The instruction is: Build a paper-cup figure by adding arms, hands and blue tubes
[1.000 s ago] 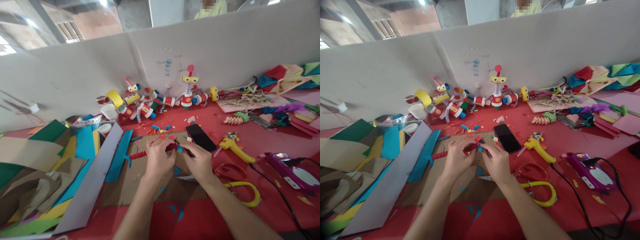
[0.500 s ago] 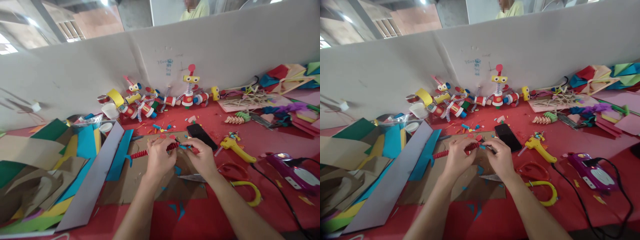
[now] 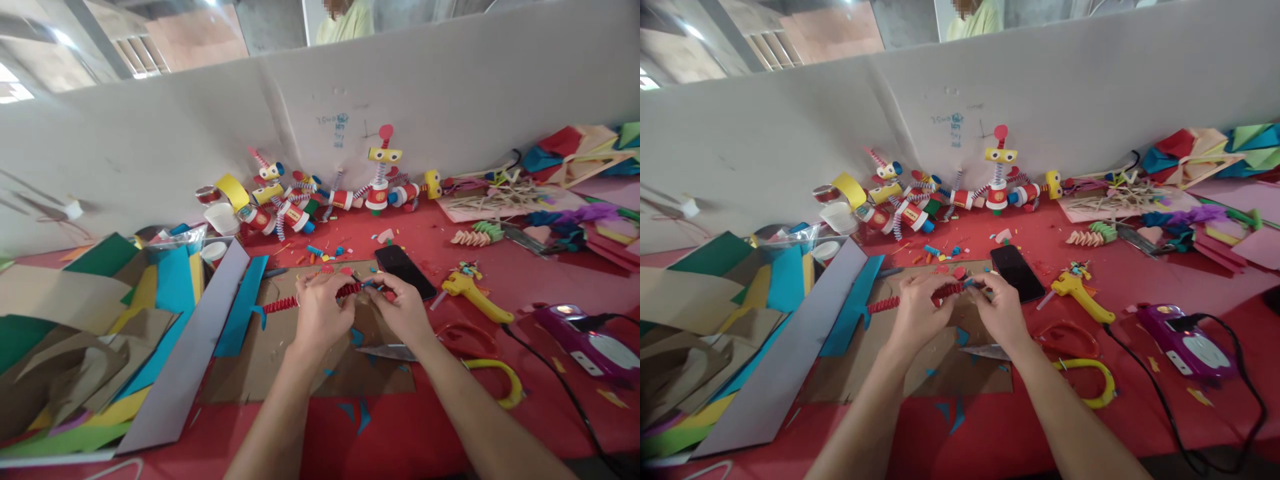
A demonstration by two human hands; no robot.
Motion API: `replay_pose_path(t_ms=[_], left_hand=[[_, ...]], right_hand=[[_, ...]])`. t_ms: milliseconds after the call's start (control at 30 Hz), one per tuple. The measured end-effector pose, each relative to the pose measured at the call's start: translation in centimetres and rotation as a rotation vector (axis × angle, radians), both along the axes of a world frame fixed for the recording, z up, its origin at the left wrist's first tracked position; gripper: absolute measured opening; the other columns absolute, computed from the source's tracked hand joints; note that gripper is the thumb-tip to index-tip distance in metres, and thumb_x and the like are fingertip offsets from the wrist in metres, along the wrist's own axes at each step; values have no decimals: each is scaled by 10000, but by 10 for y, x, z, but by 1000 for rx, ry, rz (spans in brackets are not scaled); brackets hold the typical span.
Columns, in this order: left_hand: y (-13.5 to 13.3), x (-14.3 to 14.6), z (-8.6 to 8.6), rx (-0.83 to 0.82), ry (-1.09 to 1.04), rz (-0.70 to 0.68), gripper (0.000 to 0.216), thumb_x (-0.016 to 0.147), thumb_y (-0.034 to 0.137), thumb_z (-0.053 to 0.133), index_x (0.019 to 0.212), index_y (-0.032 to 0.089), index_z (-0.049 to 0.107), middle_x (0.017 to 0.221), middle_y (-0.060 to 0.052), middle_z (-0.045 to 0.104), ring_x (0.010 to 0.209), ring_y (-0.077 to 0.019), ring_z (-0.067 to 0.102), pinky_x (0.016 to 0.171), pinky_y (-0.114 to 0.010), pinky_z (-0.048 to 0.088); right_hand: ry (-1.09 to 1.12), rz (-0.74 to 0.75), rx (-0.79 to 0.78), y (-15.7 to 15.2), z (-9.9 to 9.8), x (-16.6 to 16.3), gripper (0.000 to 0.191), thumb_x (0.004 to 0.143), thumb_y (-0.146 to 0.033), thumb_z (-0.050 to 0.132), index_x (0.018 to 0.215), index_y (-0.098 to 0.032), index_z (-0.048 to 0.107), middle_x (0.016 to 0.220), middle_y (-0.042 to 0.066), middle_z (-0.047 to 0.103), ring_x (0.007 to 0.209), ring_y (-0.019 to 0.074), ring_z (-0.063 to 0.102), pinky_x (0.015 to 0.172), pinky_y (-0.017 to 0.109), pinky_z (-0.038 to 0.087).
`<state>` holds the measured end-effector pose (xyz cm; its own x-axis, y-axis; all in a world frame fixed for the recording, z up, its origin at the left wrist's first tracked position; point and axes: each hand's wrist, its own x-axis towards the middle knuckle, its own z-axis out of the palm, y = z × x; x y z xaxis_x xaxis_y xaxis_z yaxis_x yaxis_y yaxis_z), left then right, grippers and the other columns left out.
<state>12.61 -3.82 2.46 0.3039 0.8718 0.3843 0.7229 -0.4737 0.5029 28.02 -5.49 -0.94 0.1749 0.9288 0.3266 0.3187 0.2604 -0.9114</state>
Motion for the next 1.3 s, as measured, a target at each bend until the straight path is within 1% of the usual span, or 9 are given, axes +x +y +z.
replay_pose_path(t_ms=[167,333,500,667,833,967,1033,1167,1300], left_hand=[[-1,-1,2,-5,4,-4,218,751,113,625,910,249,682,961,-14,748,973,-254,651,966,-507,345],[-2,0,2,16,37,2,241,739,106,612,920,248,682,952,-27,745,962,-258,652,961,-509,345],[-2,0,1,12,46,0,259,742,104,591,932,252,686,929,-24,742,935,-244,654,977,-515,329],[-3,1,2,2,38,-5,269,735,93,583,927,251,683,952,-18,743,958,-241,652,986,-513,319],[-3,1,2,2,40,-11,255,729,91,584,903,251,679,928,-7,748,949,-245,652,984,-515,316],[-4,2,0,14,38,-6,231,727,109,590,893,239,685,937,-21,745,948,-246,646,987,-511,314],[-4,2,-1,12,39,-8,212,729,117,587,878,232,686,920,-28,744,942,-245,644,993,-506,312],[-4,3,-2,2,33,3,203,719,120,596,862,229,690,911,-31,746,929,-238,645,1019,-499,298],[-3,2,-2,16,21,1,201,719,118,591,853,227,692,893,-20,746,930,-235,648,1011,-498,308]], right_hand=[[-4,-31,-12,0,-1,0,123,784,-301,615,807,-202,682,774,32,685,738,186,621,721,314,477],[-21,-48,9,-1,-2,2,140,769,-290,625,859,-209,695,867,46,704,793,191,616,768,334,470],[-54,-57,38,-1,-2,3,101,766,-280,630,816,-223,697,844,40,697,823,200,604,780,342,453],[-78,-55,25,0,-3,4,86,771,-296,638,789,-236,697,831,28,699,828,204,599,779,344,443],[-76,-66,-10,0,-4,5,106,755,-318,663,802,-234,707,844,29,704,831,203,598,775,340,435],[-87,-67,-23,1,-7,6,127,750,-345,676,793,-231,715,836,31,702,829,204,598,764,338,426],[-96,-76,-50,1,-9,6,152,744,-366,685,799,-230,725,833,35,697,783,195,584,723,328,420],[-126,-94,-99,0,-10,6,192,733,-399,689,802,-225,735,793,29,673,612,150,485,606,300,383],[-126,-82,-54,0,-8,4,164,731,-380,676,768,-227,720,749,21,668,657,168,513,630,306,394]])
